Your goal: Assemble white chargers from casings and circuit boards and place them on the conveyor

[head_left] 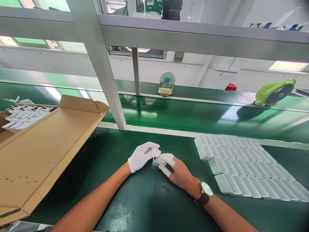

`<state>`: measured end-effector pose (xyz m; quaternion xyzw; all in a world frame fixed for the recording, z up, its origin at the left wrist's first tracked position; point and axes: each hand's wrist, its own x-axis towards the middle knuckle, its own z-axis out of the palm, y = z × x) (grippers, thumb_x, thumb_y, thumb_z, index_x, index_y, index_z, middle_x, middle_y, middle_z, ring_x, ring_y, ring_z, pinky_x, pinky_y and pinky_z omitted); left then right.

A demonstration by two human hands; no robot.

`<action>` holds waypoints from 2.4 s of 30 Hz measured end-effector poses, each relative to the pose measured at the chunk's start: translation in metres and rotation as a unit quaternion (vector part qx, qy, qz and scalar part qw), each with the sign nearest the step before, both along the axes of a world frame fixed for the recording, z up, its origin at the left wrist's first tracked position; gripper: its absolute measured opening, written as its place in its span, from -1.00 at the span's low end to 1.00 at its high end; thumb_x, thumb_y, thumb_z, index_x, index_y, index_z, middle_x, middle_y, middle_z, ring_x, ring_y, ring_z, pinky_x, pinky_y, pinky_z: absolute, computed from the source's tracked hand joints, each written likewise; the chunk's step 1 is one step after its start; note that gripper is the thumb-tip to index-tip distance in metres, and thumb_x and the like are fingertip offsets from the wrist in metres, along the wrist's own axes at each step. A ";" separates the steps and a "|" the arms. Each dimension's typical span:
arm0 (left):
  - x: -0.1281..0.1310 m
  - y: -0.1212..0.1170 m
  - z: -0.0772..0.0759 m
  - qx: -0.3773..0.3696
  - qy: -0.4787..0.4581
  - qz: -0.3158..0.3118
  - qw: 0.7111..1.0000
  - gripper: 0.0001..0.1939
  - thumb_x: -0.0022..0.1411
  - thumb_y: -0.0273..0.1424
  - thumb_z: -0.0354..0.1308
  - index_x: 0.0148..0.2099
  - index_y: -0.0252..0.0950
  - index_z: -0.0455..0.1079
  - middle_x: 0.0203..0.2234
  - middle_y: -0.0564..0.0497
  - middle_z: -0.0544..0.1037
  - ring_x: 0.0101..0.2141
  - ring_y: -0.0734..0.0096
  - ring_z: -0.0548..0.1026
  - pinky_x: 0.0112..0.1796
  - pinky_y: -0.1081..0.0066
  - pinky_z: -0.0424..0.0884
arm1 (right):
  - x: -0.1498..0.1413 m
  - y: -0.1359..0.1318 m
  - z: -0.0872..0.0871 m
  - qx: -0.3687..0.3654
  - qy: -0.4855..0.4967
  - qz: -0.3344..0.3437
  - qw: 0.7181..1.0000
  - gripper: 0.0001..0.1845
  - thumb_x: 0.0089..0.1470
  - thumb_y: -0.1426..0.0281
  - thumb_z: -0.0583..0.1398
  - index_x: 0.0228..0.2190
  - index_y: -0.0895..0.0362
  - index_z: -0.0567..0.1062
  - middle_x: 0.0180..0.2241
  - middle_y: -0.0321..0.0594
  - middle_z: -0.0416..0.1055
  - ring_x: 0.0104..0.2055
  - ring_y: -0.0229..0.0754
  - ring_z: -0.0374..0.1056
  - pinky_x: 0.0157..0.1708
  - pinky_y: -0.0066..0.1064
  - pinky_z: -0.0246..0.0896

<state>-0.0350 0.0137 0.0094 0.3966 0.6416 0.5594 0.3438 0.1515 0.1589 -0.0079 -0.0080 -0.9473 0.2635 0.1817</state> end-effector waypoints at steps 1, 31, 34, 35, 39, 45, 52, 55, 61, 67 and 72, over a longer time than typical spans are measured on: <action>0.000 0.000 0.001 -0.001 -0.009 0.002 1.000 -0.63 0.32 -0.16 0.28 0.08 -0.22 0.53 -0.12 -0.06 0.62 -0.12 0.26 0.52 -0.03 0.27 0.41 | -0.001 0.000 0.001 -0.020 -0.006 -0.002 1.000 -0.49 0.36 0.30 0.16 0.29 -0.07 0.28 0.11 -0.14 0.47 0.04 -0.08 0.49 0.02 -0.15 0.52; 0.023 0.010 -0.003 -0.040 0.081 0.021 0.996 -0.10 0.12 -0.30 0.40 0.45 -0.17 0.15 -0.17 0.02 0.49 -0.33 0.41 0.41 -0.23 0.31 0.42 | -0.015 0.020 0.003 -0.675 -0.016 -0.046 0.736 -0.55 0.16 0.16 0.32 0.03 0.10 0.56 -0.11 -0.14 0.59 -0.20 -0.13 0.50 -0.23 -0.28 0.51; 0.031 0.009 -0.006 -0.057 0.124 -0.001 0.991 -0.24 0.25 -0.23 0.31 0.45 -0.07 0.20 -0.24 0.07 0.52 -0.35 0.39 0.40 -0.26 0.32 0.43 | -0.016 0.020 0.006 -0.680 -0.018 -0.049 0.731 -0.56 0.19 0.11 0.29 -0.01 0.14 0.56 -0.21 -0.13 0.59 -0.29 -0.18 0.47 -0.29 -0.32 0.48; 0.032 0.008 -0.007 -0.059 0.126 0.000 0.990 -0.27 0.29 -0.20 0.28 0.45 -0.05 0.21 -0.22 0.06 0.53 -0.33 0.37 0.41 -0.24 0.32 0.43 | -0.016 0.020 0.006 -0.681 -0.020 -0.049 0.730 -0.56 0.20 0.11 0.29 -0.03 0.15 0.56 -0.24 -0.14 0.58 -0.32 -0.19 0.46 -0.32 -0.32 0.48; 0.032 0.008 -0.012 -0.061 0.130 0.007 0.990 -0.30 0.35 -0.16 0.22 0.47 -0.06 0.17 -0.03 0.01 0.56 -0.21 0.31 0.45 -0.15 0.30 0.46 | -0.016 0.021 0.006 -0.682 -0.032 -0.046 0.729 -0.62 0.21 0.11 0.28 -0.10 0.13 0.57 -0.35 -0.19 0.55 -0.37 -0.19 0.46 -0.36 -0.34 0.48; 0.030 0.007 -0.014 -0.045 0.117 0.010 0.992 -0.38 0.35 -0.16 0.21 0.41 -0.06 0.29 -0.03 0.02 0.57 -0.22 0.31 0.47 -0.12 0.30 0.47 | -0.014 0.021 0.006 -0.676 -0.041 -0.041 0.735 -0.61 0.24 0.06 0.25 -0.14 0.13 0.57 -0.40 -0.23 0.51 -0.42 -0.21 0.45 -0.40 -0.33 0.49; 0.028 0.006 -0.003 -0.066 0.103 0.001 0.992 -0.29 0.29 -0.25 0.24 0.44 -0.10 0.22 0.01 0.00 0.59 -0.27 0.32 0.47 -0.21 0.31 0.46 | -0.017 0.015 0.006 -0.661 -0.021 -0.027 0.750 -0.57 0.21 0.08 0.29 -0.07 0.16 0.60 -0.28 -0.16 0.57 -0.34 -0.20 0.47 -0.32 -0.33 0.49; 0.025 0.006 0.003 -0.067 0.114 0.018 0.991 -0.41 0.30 -0.21 0.23 0.35 -0.10 0.35 0.03 0.01 0.59 -0.15 0.24 0.50 -0.11 0.27 0.45 | -0.019 0.014 0.003 -0.626 0.005 -0.030 0.779 -0.58 0.19 0.10 0.31 -0.03 0.08 0.61 -0.14 -0.15 0.59 -0.21 -0.14 0.51 -0.16 -0.25 0.53; 0.018 0.009 -0.002 -0.061 0.108 0.039 0.992 -0.54 0.20 -0.20 0.34 0.10 -0.24 0.48 -0.15 -0.09 0.65 -0.19 0.18 0.55 -0.10 0.19 0.46 | -0.021 0.010 -0.007 -0.441 0.103 -0.035 0.891 -0.58 0.22 0.04 0.27 0.01 -0.04 0.62 0.02 -0.10 0.57 0.04 0.03 0.53 0.08 -0.05 0.52; 0.013 0.009 -0.008 -0.071 0.096 -0.003 0.993 -0.56 -0.07 -0.15 0.54 -0.19 -0.20 0.53 -0.26 -0.03 0.63 -0.20 0.14 0.56 -0.14 0.23 0.49 | -0.012 -0.001 -0.026 -0.162 0.132 -0.026 0.978 -0.61 0.30 0.36 0.18 0.12 -0.12 0.52 0.18 -0.10 0.45 0.23 0.00 0.43 0.21 -0.11 0.45; 0.000 0.010 -0.008 -0.055 0.035 0.008 0.998 -0.48 -0.21 -0.21 0.60 -0.18 -0.21 0.55 -0.23 -0.03 0.68 -0.12 0.02 0.61 -0.07 0.18 0.52 | -0.008 -0.003 -0.039 0.114 0.255 -0.056 0.959 -0.71 0.20 0.40 0.14 -0.11 0.01 0.60 -0.26 0.01 0.57 -0.15 0.16 0.57 -0.07 0.14 0.61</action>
